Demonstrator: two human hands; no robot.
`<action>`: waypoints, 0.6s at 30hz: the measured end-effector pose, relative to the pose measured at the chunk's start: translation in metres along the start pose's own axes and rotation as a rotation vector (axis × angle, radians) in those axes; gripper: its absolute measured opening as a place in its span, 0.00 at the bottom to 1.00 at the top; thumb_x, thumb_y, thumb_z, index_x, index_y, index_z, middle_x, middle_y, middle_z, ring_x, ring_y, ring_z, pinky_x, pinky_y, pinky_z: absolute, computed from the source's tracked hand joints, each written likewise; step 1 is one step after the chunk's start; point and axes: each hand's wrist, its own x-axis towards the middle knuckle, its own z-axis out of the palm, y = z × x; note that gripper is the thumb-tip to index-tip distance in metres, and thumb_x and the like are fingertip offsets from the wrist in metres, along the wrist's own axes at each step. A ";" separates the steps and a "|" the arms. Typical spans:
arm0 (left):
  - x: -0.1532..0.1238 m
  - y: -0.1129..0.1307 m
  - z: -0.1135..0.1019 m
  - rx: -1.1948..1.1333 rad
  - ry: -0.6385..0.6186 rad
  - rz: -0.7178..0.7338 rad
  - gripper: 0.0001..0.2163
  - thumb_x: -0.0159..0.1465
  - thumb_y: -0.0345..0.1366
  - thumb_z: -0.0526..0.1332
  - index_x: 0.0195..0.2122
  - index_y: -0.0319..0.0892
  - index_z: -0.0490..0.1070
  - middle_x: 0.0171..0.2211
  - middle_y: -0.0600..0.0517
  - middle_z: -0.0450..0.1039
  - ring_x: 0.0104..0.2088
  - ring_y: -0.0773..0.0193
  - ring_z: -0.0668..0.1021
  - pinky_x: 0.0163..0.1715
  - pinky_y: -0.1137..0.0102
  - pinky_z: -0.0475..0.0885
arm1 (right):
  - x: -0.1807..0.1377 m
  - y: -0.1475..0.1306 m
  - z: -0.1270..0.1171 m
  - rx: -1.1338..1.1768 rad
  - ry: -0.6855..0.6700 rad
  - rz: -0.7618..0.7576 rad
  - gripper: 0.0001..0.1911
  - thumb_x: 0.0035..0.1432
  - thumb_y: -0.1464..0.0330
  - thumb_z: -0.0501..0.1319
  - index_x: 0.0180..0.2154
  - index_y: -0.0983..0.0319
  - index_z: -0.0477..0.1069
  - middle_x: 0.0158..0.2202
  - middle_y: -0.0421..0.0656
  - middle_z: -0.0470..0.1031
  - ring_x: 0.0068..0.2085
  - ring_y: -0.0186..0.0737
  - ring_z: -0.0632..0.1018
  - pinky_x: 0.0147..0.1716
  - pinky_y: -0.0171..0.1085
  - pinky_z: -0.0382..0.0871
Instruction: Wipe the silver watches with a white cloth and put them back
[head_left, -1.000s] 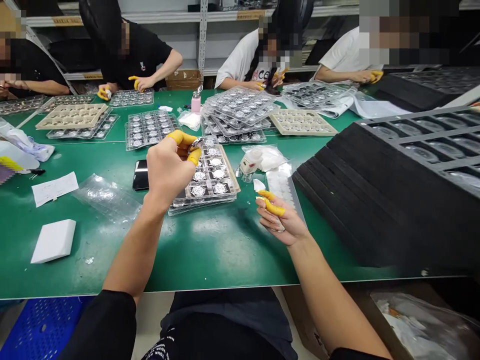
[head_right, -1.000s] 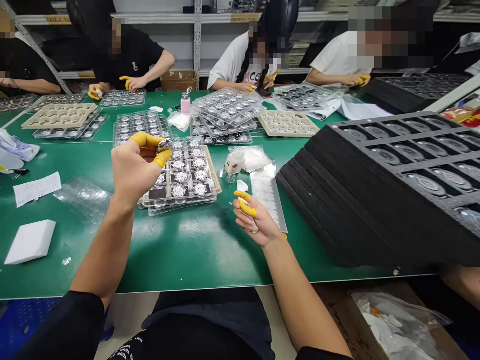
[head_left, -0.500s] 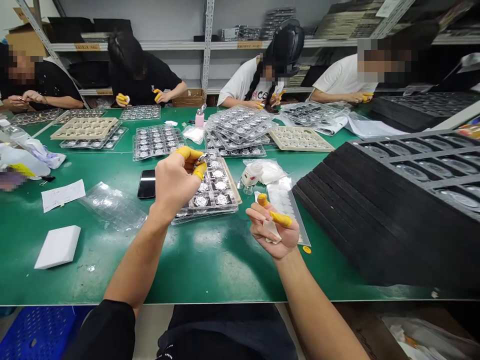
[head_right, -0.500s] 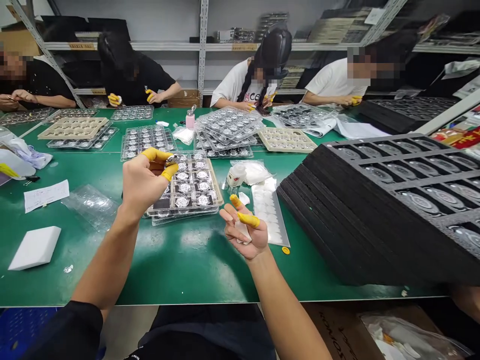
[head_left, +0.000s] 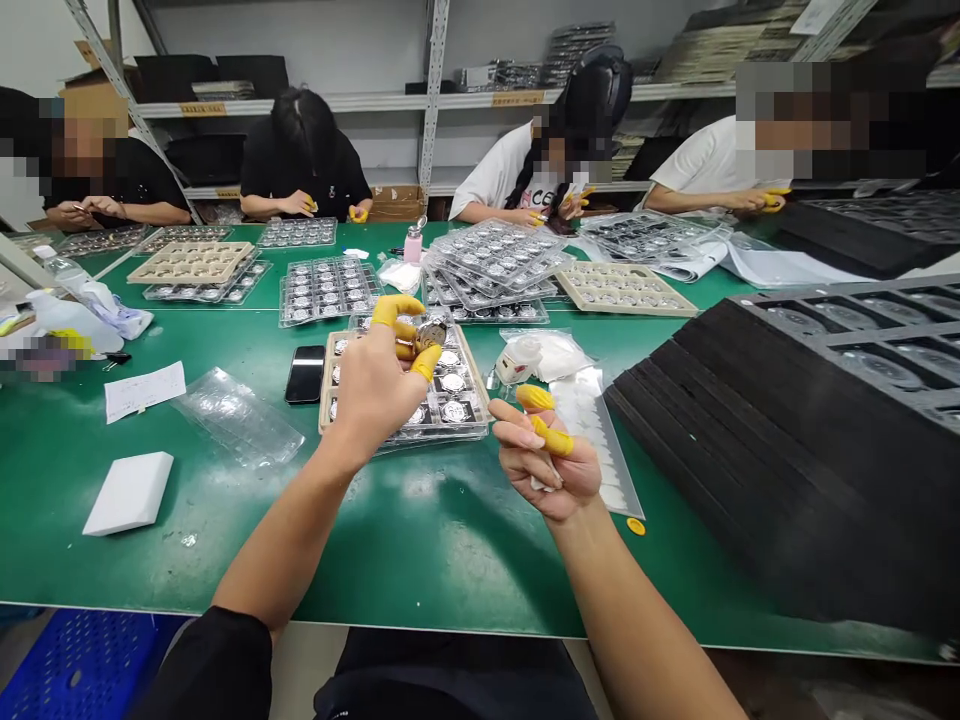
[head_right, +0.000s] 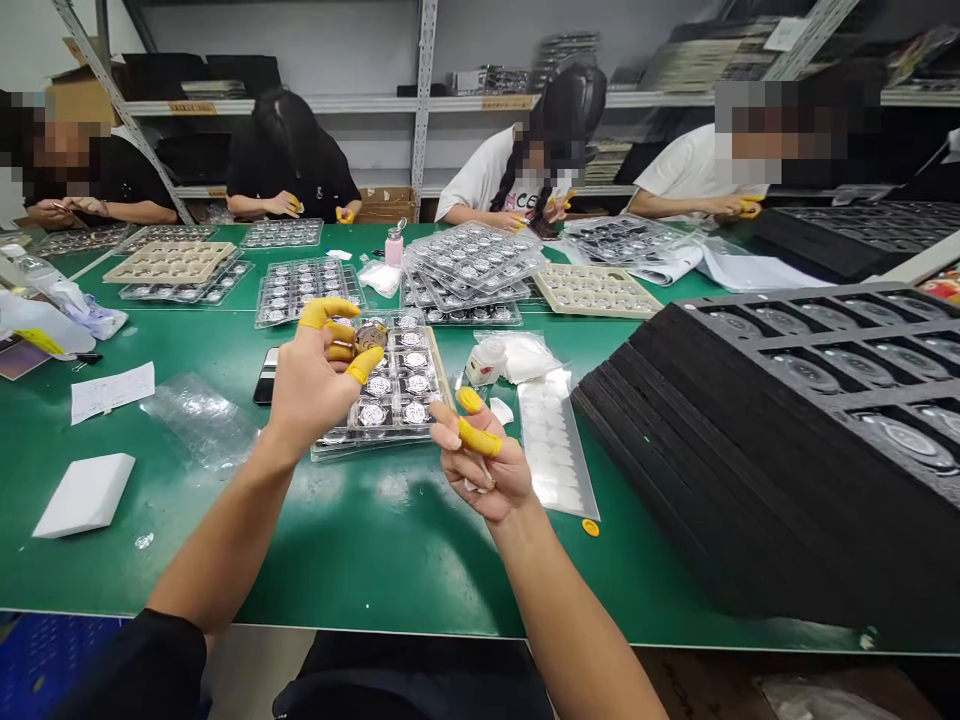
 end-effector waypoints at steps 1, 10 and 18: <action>-0.002 0.001 0.001 0.004 0.022 0.025 0.17 0.60 0.27 0.67 0.50 0.45 0.73 0.34 0.55 0.79 0.26 0.69 0.80 0.27 0.74 0.76 | 0.004 -0.003 0.005 -0.027 -0.015 0.002 0.23 0.47 0.62 0.78 0.32 0.55 0.63 0.29 0.34 0.60 0.21 0.26 0.44 0.07 0.25 0.28; -0.011 0.021 0.003 -0.119 -0.094 0.144 0.09 0.62 0.33 0.71 0.45 0.43 0.80 0.46 0.46 0.80 0.43 0.62 0.84 0.42 0.69 0.84 | 0.040 -0.019 0.046 -0.317 0.213 -0.278 0.25 0.45 0.58 0.80 0.34 0.57 0.67 0.30 0.33 0.72 0.18 0.22 0.58 0.10 0.26 0.46; -0.012 0.021 0.009 -0.060 -0.096 0.250 0.08 0.63 0.40 0.72 0.42 0.46 0.82 0.43 0.47 0.82 0.47 0.58 0.83 0.46 0.64 0.84 | 0.041 -0.022 0.048 -0.420 0.270 -0.366 0.28 0.43 0.52 0.80 0.34 0.56 0.67 0.28 0.33 0.73 0.16 0.22 0.57 0.11 0.30 0.47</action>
